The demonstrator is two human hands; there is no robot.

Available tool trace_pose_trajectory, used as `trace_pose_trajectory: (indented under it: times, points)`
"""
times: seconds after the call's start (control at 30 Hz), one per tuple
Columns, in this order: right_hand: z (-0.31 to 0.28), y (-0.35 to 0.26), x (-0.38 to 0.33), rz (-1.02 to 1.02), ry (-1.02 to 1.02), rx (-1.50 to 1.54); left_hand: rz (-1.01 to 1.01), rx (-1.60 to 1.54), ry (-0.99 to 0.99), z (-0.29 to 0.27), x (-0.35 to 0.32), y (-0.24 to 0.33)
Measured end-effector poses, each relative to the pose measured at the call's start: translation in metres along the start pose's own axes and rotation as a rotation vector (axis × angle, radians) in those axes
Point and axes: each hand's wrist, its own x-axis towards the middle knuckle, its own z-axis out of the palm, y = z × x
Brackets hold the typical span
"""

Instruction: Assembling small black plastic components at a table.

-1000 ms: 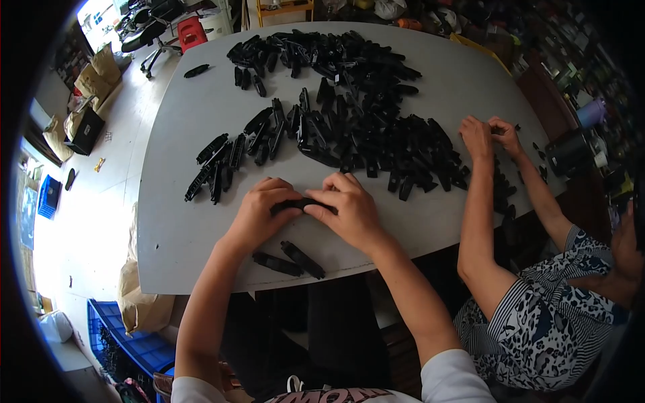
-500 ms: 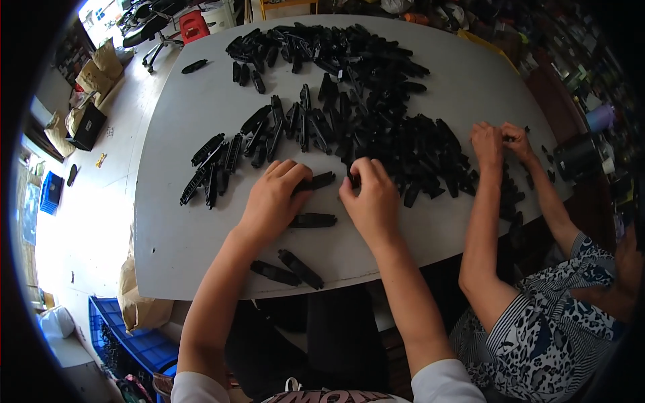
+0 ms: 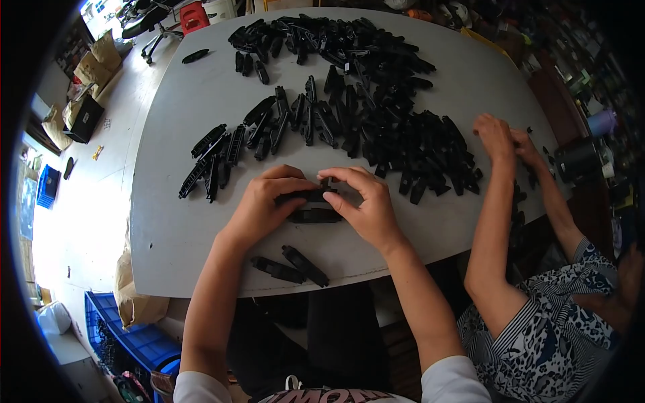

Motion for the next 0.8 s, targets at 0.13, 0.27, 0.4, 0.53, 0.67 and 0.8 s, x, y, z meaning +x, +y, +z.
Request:
trace_pose_trajectory:
  times: [0.13,0.27,0.4,0.53,0.67,0.8]
  points:
    - [0.004,0.002,-0.005,-0.024,0.004,-0.239,-0.122,-0.111,0.032,-0.002,-0.002,0.002]
    - [-0.003,0.001,-0.005,-0.015,-0.020,-0.240,-0.130,-0.070,0.033,0.000,-0.001,0.000]
    - [-0.017,0.003,-0.008,0.059,-0.080,-0.107,-0.110,-0.096,0.038,0.001,-0.004,-0.004]
    - [-0.005,0.006,0.002,-0.102,-0.095,-0.323,-0.082,-0.081,0.025,0.004,0.002,-0.002]
    - [-0.003,0.010,-0.003,-0.079,-0.017,-0.226,-0.030,0.005,0.019,0.006,-0.001,0.002]
    - [-0.013,0.014,0.010,0.224,0.328,-0.564,-0.106,0.065,-0.038,0.001,0.022,0.009]
